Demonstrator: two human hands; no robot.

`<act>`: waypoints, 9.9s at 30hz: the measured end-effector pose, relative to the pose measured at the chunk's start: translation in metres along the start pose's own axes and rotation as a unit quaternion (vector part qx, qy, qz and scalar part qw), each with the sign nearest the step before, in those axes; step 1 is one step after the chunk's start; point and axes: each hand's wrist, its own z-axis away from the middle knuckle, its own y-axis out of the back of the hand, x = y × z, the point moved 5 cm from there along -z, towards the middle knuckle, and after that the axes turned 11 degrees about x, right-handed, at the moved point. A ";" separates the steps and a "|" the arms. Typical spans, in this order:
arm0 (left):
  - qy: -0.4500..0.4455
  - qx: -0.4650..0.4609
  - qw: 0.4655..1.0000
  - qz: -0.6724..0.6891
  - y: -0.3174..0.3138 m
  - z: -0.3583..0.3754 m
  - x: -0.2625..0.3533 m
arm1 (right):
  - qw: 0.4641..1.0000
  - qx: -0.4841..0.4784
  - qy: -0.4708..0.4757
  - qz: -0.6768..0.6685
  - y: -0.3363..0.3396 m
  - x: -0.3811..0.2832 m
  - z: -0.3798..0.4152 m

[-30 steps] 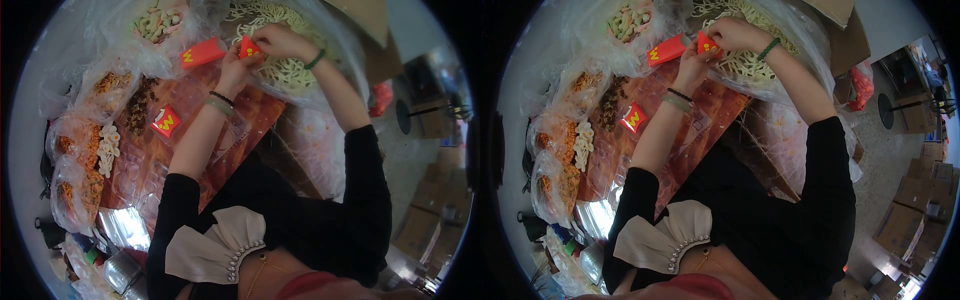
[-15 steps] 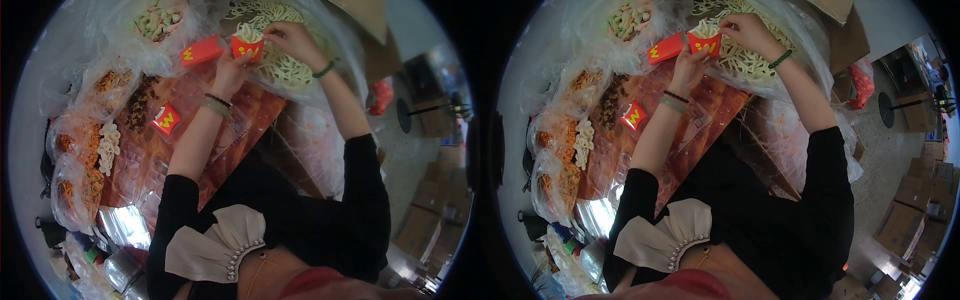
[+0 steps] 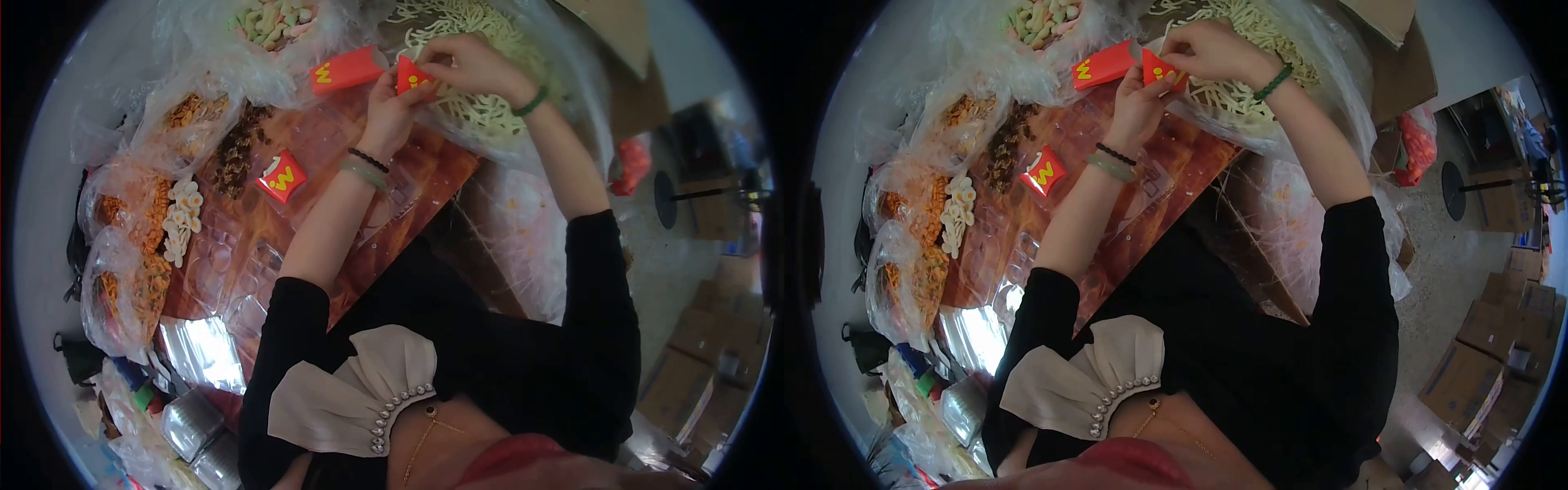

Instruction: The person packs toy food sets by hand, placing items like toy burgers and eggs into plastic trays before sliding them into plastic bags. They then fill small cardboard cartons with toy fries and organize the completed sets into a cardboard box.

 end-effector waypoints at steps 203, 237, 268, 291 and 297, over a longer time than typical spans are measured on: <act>0.001 0.002 1.000 -0.017 -0.008 0.016 -0.007 | 0.992 0.098 -0.066 0.038 -0.006 -0.006 0.009; -0.196 0.182 0.963 0.018 0.111 0.201 0.113 | 0.950 0.034 0.072 -0.301 -0.108 -0.215 -0.014; -0.286 0.274 0.918 0.025 0.175 0.276 0.158 | 0.921 -0.150 0.298 -0.200 -0.173 -0.322 -0.065; -0.184 0.403 0.663 -0.604 0.316 0.315 0.236 | 0.870 -0.311 0.283 -0.257 -0.374 -0.382 -0.109; -0.254 0.407 0.628 -0.614 0.320 0.321 0.238 | 0.883 -0.253 0.212 -0.333 -0.325 -0.367 -0.112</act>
